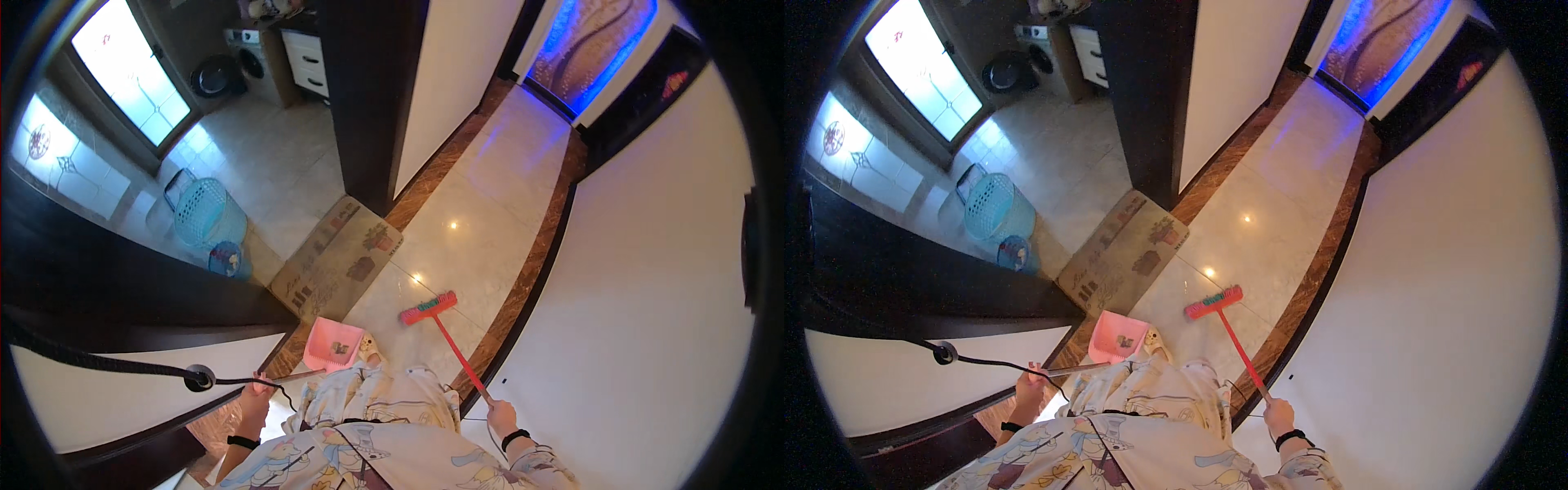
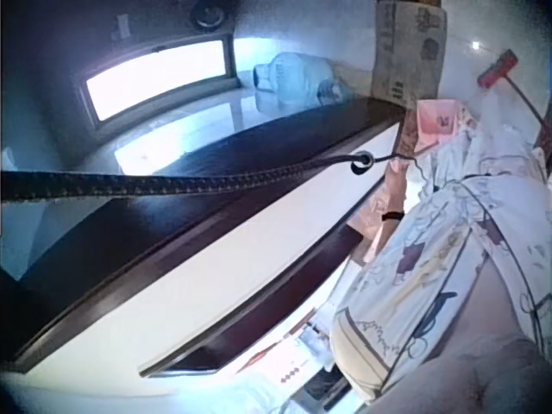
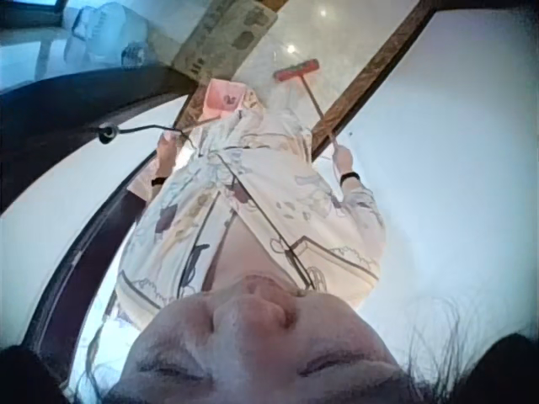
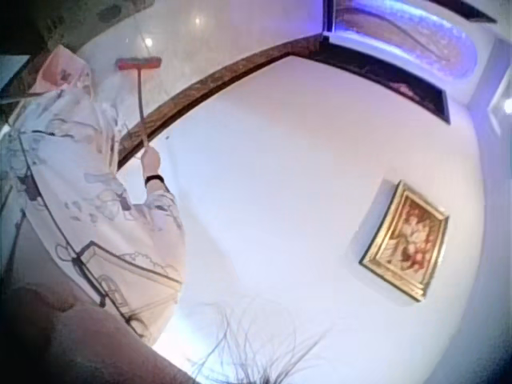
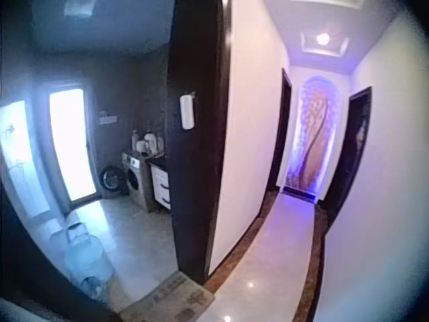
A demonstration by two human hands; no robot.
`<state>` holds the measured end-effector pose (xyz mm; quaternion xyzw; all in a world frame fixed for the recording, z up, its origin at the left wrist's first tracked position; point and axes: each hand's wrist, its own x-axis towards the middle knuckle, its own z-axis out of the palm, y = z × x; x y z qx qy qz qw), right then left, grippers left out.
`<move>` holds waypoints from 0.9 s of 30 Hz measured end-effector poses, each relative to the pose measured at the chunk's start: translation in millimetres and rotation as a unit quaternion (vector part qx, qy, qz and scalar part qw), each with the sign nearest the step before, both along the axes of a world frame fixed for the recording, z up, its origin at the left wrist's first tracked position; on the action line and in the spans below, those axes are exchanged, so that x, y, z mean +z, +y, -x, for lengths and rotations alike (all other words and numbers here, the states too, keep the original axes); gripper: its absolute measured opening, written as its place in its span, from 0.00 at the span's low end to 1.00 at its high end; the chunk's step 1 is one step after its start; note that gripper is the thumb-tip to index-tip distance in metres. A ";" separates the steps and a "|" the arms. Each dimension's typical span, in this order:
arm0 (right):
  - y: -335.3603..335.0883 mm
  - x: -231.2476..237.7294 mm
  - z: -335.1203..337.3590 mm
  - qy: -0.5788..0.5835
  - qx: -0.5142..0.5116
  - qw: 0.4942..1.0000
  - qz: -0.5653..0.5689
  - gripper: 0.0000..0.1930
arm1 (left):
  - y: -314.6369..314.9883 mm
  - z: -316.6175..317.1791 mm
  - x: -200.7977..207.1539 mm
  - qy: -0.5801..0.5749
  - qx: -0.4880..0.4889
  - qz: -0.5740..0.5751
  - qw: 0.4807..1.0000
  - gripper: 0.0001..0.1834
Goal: Sweeping the floor with a broom and dustpan in a living and dining area, including moving chairs to sweep underneath.
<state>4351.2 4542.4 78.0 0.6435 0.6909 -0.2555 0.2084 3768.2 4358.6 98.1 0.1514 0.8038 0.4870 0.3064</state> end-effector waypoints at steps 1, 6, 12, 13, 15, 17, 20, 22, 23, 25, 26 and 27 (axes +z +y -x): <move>15.1 -1.9 5.8 -0.003 0.011 1.000 0.003 0.17 | 0.6 2.4 -4.8 -0.003 0.011 0.003 1.000 0.18; 107.6 -9.8 97.5 0.080 0.211 0.974 -0.008 0.26 | 14.8 -0.1 9.1 -0.008 -0.021 0.105 0.994 0.19; 186.6 -71.6 294.6 0.229 0.246 0.942 -0.018 0.09 | 18.6 -23.5 14.5 0.025 0.026 0.160 0.986 0.21; 201.2 -91.1 318.8 0.204 0.275 0.939 0.015 0.08 | 29.6 -28.0 18.6 0.023 0.029 0.158 0.987 0.21; 217.5 -82.2 371.4 0.195 0.344 0.919 0.001 0.10 | 53.6 -38.3 35.7 0.076 0.007 0.275 0.959 0.21; 229.4 -90.0 392.2 0.202 0.349 0.915 -0.009 0.11 | 70.4 -45.3 50.3 0.070 0.020 0.316 0.946 0.22; 252.3 -108.8 369.7 0.188 0.303 0.934 0.006 0.11 | 67.4 -48.9 40.2 0.077 0.025 0.279 0.957 0.23; 279.8 -102.5 319.2 0.164 0.281 0.945 0.031 0.13 | 70.9 -50.8 38.7 0.077 0.034 0.289 0.954 0.23; 297.3 -104.9 280.7 0.133 0.298 0.944 0.041 0.20 | 75.7 -51.7 39.5 0.080 0.036 0.292 0.953 0.23; 321.6 -128.8 172.8 0.056 0.245 0.968 0.008 0.21 | 102.7 -48.7 49.6 0.092 0.006 0.291 0.952 0.23; 324.1 -88.5 168.5 0.065 0.192 0.979 0.036 0.11 | 97.5 -50.4 52.2 0.094 0.017 0.315 0.944 0.23; 331.1 -54.1 161.3 0.054 0.209 0.976 0.027 0.11 | 99.1 -53.1 54.3 0.092 0.019 0.330 0.939 0.23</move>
